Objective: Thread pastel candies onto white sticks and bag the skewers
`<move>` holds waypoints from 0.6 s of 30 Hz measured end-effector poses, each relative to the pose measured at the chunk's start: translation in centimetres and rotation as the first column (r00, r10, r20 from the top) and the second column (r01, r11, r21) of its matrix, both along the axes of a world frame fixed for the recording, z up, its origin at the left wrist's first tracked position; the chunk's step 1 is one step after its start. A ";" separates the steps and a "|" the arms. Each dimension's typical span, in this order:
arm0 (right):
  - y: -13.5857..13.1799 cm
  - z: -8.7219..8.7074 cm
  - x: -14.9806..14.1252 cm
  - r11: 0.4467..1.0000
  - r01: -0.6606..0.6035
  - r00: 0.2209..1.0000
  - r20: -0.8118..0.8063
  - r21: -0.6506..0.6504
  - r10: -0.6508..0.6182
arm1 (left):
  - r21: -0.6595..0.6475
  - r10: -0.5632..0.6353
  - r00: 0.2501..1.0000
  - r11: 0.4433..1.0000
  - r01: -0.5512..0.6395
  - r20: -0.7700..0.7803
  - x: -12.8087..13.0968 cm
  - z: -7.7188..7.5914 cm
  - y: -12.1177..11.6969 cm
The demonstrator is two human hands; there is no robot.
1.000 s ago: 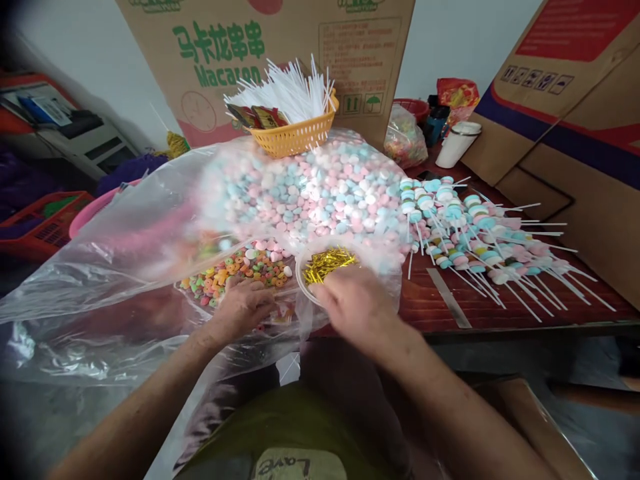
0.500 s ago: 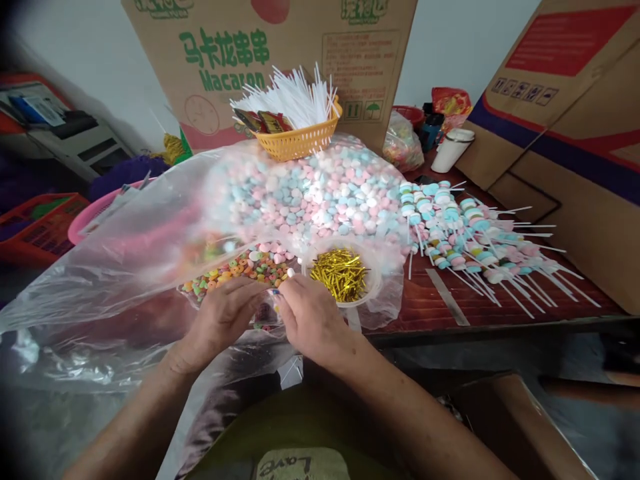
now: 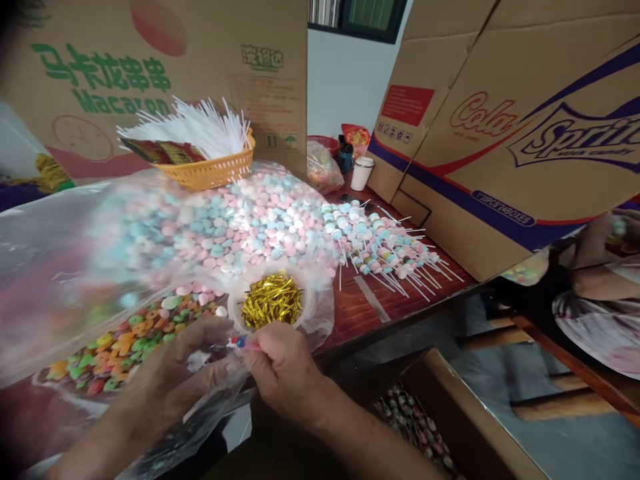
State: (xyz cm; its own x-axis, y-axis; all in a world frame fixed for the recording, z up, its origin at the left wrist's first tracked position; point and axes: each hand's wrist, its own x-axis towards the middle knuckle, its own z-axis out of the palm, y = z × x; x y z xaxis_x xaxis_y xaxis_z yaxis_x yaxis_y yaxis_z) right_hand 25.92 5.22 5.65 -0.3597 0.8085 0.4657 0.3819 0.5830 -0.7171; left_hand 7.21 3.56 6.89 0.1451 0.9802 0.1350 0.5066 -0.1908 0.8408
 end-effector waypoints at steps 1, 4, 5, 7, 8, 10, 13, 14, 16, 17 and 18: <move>0.1 -0.2 0.3 1.000 0.021 1.000 -0.022 0.004 -0.021 | -0.087 -0.021 0.992 0.996 0.032 0.122 0.8 -0.5 0.0; 0.7 -0.8 1.0 0.998 0.058 0.997 -0.050 -0.038 -0.059 | -0.220 -0.060 0.947 0.966 0.135 0.317 2.5 -1.5 0.5; 1.0 -1.0 1.3 0.997 0.054 0.997 -0.051 -0.047 -0.057 | -0.225 -0.067 0.943 0.963 0.146 0.326 2.7 -1.7 0.8; 1.6 -1.2 1.6 0.998 0.039 0.997 -0.057 -0.050 -0.042 | -0.219 -0.086 0.944 0.962 0.162 0.320 2.7 -1.7 1.6; 2.0 -1.2 1.8 0.998 0.019 0.998 -0.060 -0.060 -0.023 | -0.205 -0.111 0.944 0.962 0.180 0.310 2.6 -1.7 2.0; 3.4 -0.8 2.3 0.992 -0.017 0.998 -0.060 -0.128 0.009 | -0.113 -0.162 0.959 0.975 0.192 0.232 2.1 -1.4 2.9; 8.1 1.7 4.4 0.971 0.185 0.983 0.028 -0.149 -0.182 | 0.191 -0.146 0.989 0.971 0.143 0.002 0.7 -1.4 3.8; 10.3 2.9 5.4 0.937 0.343 0.937 0.100 -0.063 -0.336 | 0.304 -0.097 0.993 0.946 0.114 -0.071 0.1 -1.6 4.0; 15.3 5.6 7.5 0.779 0.575 0.704 0.332 0.252 -0.627 | 0.469 0.008 0.983 0.879 0.081 -0.183 -0.9 -2.1 4.2; 17.7 6.8 8.4 0.700 0.619 0.522 0.480 0.356 -0.705 | 0.512 0.061 0.974 0.857 0.062 -0.219 -1.4 -2.5 4.2; 19.9 7.7 9.1 0.666 0.638 0.353 0.622 0.387 -0.699 | 0.531 0.105 0.966 0.847 0.037 -0.235 -1.7 -2.8 4.1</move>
State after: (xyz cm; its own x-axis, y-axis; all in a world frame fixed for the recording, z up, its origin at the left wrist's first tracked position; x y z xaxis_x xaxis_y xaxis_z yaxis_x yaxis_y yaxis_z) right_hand 35.02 25.09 13.32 0.0704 0.9111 0.4062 0.9975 -0.0656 -0.0259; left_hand 5.55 7.68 4.04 0.2109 0.7748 0.5960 0.6971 -0.5466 0.4640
